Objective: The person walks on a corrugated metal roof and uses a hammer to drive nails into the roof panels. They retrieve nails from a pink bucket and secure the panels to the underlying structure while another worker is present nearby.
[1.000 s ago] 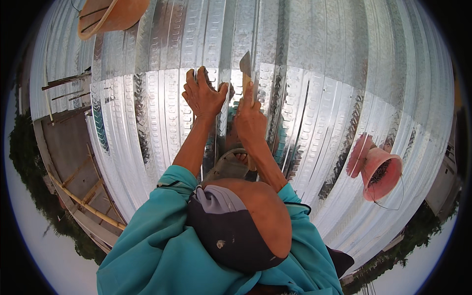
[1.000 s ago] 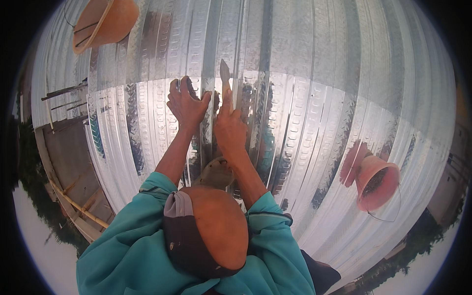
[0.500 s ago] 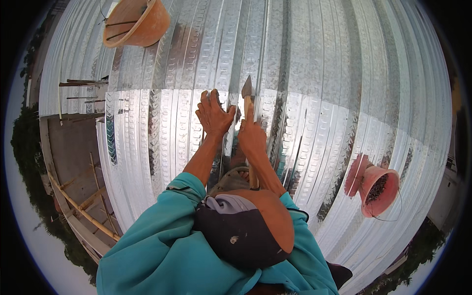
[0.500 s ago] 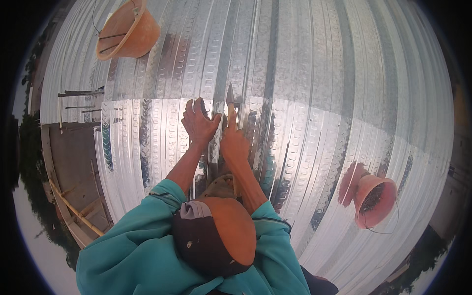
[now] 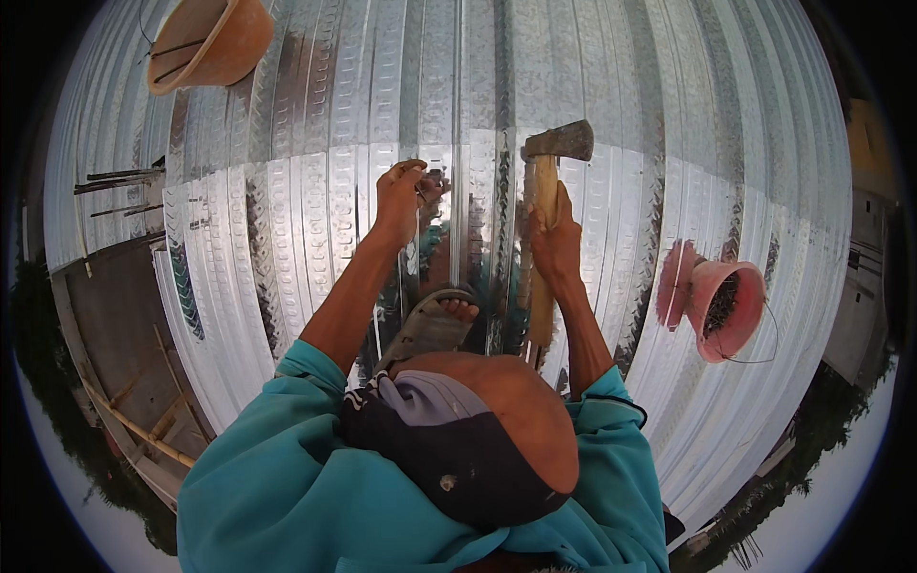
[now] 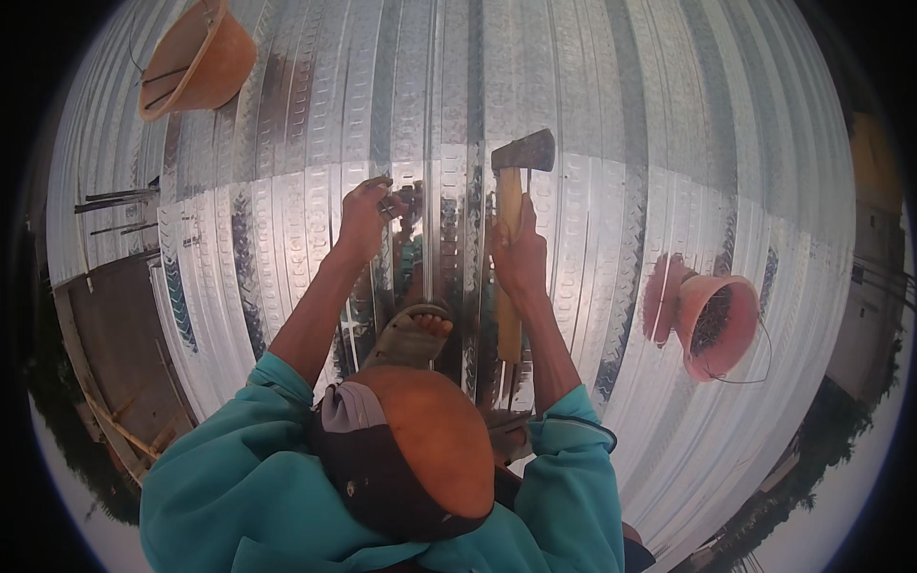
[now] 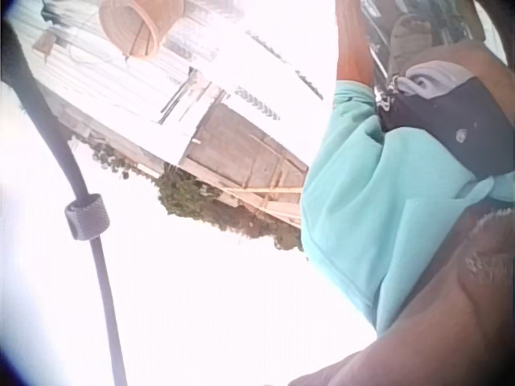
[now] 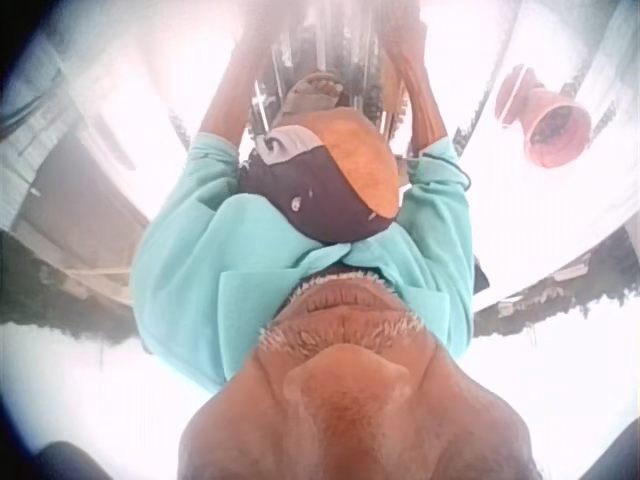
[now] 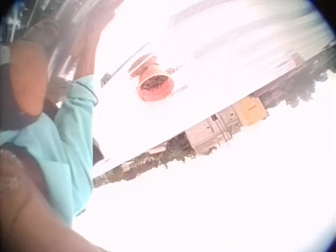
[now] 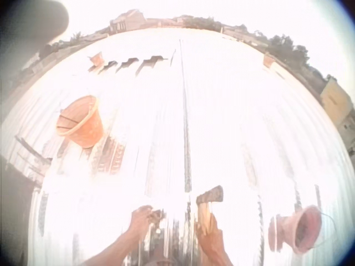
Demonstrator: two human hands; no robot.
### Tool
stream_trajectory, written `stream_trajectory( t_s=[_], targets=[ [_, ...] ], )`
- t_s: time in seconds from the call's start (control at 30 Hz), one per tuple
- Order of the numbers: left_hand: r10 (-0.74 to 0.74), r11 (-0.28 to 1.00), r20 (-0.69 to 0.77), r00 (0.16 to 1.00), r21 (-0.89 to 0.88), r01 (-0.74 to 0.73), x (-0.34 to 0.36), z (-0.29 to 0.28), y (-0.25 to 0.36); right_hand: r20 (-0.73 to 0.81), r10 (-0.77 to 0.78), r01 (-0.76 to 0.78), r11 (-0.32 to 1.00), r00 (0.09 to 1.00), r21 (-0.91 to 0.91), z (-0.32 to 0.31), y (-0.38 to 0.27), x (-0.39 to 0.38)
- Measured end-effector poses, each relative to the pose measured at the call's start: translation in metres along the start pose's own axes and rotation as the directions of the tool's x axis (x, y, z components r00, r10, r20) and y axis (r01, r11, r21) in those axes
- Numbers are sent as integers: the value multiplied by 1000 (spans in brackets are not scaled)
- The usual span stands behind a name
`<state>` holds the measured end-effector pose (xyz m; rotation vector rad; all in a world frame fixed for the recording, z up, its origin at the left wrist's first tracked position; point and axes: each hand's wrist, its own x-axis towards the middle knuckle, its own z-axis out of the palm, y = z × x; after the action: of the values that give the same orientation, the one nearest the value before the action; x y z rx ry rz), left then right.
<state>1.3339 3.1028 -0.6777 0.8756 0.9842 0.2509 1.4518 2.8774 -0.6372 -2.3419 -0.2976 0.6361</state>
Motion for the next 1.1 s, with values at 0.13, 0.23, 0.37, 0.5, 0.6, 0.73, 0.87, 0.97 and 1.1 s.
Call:
stream_trajectory(
  t_s=[0.13, 0.23, 0.37, 0.5, 0.6, 0.73, 0.87, 0.97, 1.1],
  targets=[
    [34, 999, 33, 999, 10, -35, 14, 23, -17, -70, 6, -2, 998, 998, 60, -3, 35, -20],
    [224, 957, 103, 969, 162, -239, 33, 27, -18, -59, 34, -24, 987, 998, 157, -1, 41, -29],
    [480, 642, 304, 823, 518, -566, 65, 33, -15, -85, -61, 77, 976, 995, 203, 9, 33, -30],
    [456, 572, 416, 787, 540, -617, 73, 35, -23, -123, -96, 116, 980, 988, 164, 16, 24, -32],
    [470, 544, 417, 777, 556, -628, 76, 38, -27, -131, -122, 143, 975, 984, 171, 16, 14, -34],
    [586, 503, 375, 718, 527, -685, 84, 37, -41, -109, -187, 201, 968, 976, 147, 12, -1, -35],
    [620, 489, 374, 689, 503, -713, 89, 32, -53, -151, -270, 287, 951, 951, 111, 13, -14, -40],
    [652, 482, 363, 665, 479, -734, 92, 31, -62, -274, -469, 510, 854, 840, 103, 22, -21, -34],
    [710, 426, 355, 608, 471, -773, 100, 29, -75, 22, -129, 123, 977, 991, 175, 22, -49, -24]
  ],
)
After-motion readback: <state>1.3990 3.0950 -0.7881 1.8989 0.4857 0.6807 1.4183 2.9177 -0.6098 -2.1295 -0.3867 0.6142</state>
